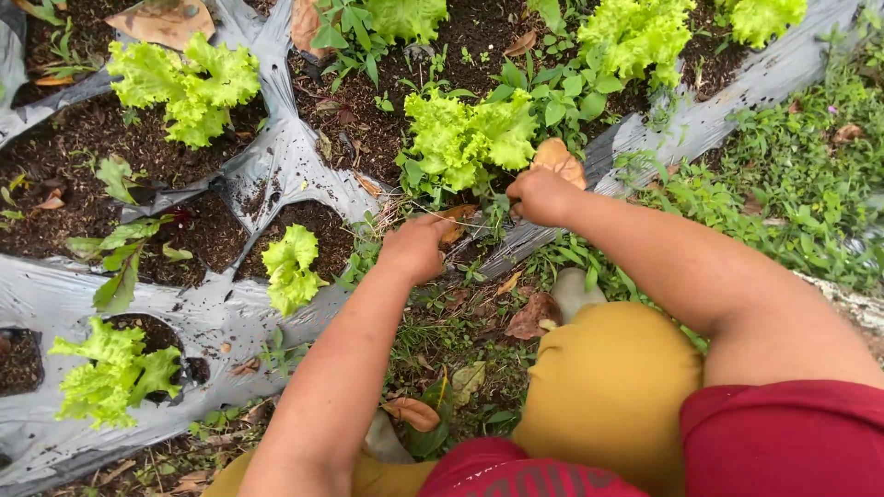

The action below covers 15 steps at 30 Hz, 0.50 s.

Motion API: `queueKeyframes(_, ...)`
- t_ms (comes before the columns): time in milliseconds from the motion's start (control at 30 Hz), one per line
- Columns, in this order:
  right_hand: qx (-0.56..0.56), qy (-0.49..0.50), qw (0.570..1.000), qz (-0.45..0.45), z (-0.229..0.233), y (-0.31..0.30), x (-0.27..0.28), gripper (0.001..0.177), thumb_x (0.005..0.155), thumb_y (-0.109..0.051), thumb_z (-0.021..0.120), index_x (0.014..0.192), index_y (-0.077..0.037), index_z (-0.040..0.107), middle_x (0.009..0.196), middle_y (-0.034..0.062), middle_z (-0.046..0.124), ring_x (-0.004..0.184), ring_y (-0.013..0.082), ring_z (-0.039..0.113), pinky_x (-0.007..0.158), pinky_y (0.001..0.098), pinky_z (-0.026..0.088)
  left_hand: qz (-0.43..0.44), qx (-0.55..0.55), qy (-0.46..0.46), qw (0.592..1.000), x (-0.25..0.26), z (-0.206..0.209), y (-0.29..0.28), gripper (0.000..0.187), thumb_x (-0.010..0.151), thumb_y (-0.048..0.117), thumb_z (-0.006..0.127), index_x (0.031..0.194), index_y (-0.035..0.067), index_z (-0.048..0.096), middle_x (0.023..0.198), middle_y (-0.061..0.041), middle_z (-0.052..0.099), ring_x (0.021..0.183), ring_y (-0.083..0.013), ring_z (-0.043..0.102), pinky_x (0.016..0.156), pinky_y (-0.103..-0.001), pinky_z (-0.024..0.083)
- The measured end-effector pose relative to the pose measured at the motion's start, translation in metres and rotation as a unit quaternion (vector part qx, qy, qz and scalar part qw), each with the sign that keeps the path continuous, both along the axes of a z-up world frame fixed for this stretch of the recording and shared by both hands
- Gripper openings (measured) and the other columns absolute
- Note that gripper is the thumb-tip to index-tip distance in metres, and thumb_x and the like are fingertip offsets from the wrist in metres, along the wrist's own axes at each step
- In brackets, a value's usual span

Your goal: The person is kneeling in a garden and removing weeds by hand from around lettuce plants growing in a plastic-covered bed. They pull the weeds from the soil and discard them to the side.

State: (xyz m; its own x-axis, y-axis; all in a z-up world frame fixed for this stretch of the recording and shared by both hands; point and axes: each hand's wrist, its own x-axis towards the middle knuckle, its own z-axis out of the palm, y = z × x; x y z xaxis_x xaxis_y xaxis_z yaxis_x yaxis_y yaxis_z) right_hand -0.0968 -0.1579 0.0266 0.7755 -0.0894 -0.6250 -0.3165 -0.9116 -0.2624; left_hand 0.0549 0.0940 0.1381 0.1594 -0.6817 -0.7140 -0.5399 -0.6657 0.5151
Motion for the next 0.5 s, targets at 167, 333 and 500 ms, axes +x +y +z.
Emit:
queueKeyframes(167, 0.008, -0.075, 0.991, 0.107, -0.036, 0.008, -0.019, 0.035, 0.078, -0.038, 0.083, 0.1, -0.014, 0.071, 0.094, 0.0075, 0.07, 0.099, 0.0283, 0.073, 0.088, 0.0413, 0.061, -0.002, -0.036, -0.09, 0.995, -0.038, -0.033, -0.023, 0.049, 0.095, 0.019, 0.07, 0.143, 0.017, 0.061, 0.151, -0.008, 0.055, 0.14, -0.0311, 0.049, 0.111, -0.053, 0.034)
queueKeyframes(333, 0.005, -0.226, 0.953, 0.204, -0.062, 0.003, -0.034, 0.014, 0.079, -0.021, 0.068, 0.092, -0.021, 0.063, 0.086, 0.0001, 0.062, 0.069, 0.0209, 0.072, 0.065, 0.0354, 0.061, 0.042, -0.036, -0.144, 0.988, -0.079, -0.081, -0.046, 0.041, 0.088, 0.033, 0.076, 0.123, 0.014, 0.071, 0.125, -0.007, 0.065, 0.121, -0.0293, 0.059, 0.101, -0.049, 0.038)
queueKeyframes(500, 0.237, -0.219, 0.946, 0.031, -0.064, -0.024, -0.021, 0.008, 0.082, -0.011, 0.069, 0.087, -0.018, 0.07, 0.08, -0.0024, 0.069, 0.085, 0.0216, 0.074, 0.08, 0.0325, 0.059, 0.103, -0.013, -0.118, 0.988, -0.078, -0.098, -0.057, 0.042, 0.089, 0.023, 0.075, 0.13, 0.017, 0.068, 0.124, -0.007, 0.066, 0.118, -0.0298, 0.062, 0.1, -0.051, 0.041)
